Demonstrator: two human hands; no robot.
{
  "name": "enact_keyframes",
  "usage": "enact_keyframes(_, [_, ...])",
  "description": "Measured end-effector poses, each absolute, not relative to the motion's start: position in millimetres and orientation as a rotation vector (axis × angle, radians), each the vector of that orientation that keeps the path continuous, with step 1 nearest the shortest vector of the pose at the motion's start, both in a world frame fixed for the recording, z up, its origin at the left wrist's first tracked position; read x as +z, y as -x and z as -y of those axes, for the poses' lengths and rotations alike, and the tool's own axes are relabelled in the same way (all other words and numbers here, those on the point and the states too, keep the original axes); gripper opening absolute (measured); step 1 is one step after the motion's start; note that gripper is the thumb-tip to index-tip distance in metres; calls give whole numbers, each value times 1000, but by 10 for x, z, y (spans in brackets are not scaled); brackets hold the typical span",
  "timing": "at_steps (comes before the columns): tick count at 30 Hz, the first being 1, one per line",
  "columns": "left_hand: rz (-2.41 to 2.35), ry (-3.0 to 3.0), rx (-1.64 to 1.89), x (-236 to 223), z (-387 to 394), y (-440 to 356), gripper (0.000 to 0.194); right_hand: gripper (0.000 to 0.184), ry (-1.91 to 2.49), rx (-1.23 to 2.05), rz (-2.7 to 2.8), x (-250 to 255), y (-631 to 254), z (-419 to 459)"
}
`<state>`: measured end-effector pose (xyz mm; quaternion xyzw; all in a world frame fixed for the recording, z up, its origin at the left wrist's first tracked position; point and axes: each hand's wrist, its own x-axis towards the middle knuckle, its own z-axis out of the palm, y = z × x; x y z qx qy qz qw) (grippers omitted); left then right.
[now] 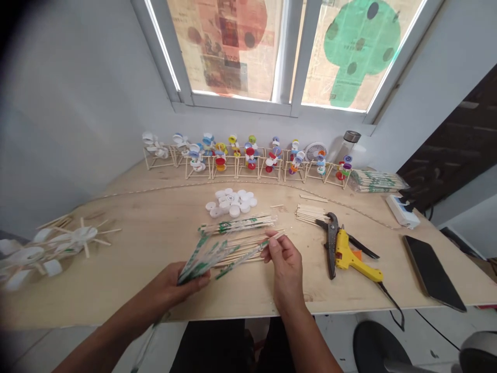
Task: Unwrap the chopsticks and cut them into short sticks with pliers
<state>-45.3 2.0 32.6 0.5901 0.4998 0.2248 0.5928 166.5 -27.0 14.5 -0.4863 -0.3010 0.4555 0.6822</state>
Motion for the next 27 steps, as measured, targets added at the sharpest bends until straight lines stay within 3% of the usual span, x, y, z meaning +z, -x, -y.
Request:
enact_keyframes(7, [-1121,-1211,508,178,495,333,35,20,1091,1049,707,218,-1553,341])
enact_keyframes(16, [-1013,-893,616,-31,818,74,48,27,1117,1015,695,150,-1327,521])
enact_keyframes(23, [-1047,-866,635,53,825,88,47,30,1037,1372,689,27,-1015,851])
enact_keyframes(27, [-1076,-987,535,150,849,189,51,23,1164,1175,688,100,-1296,788])
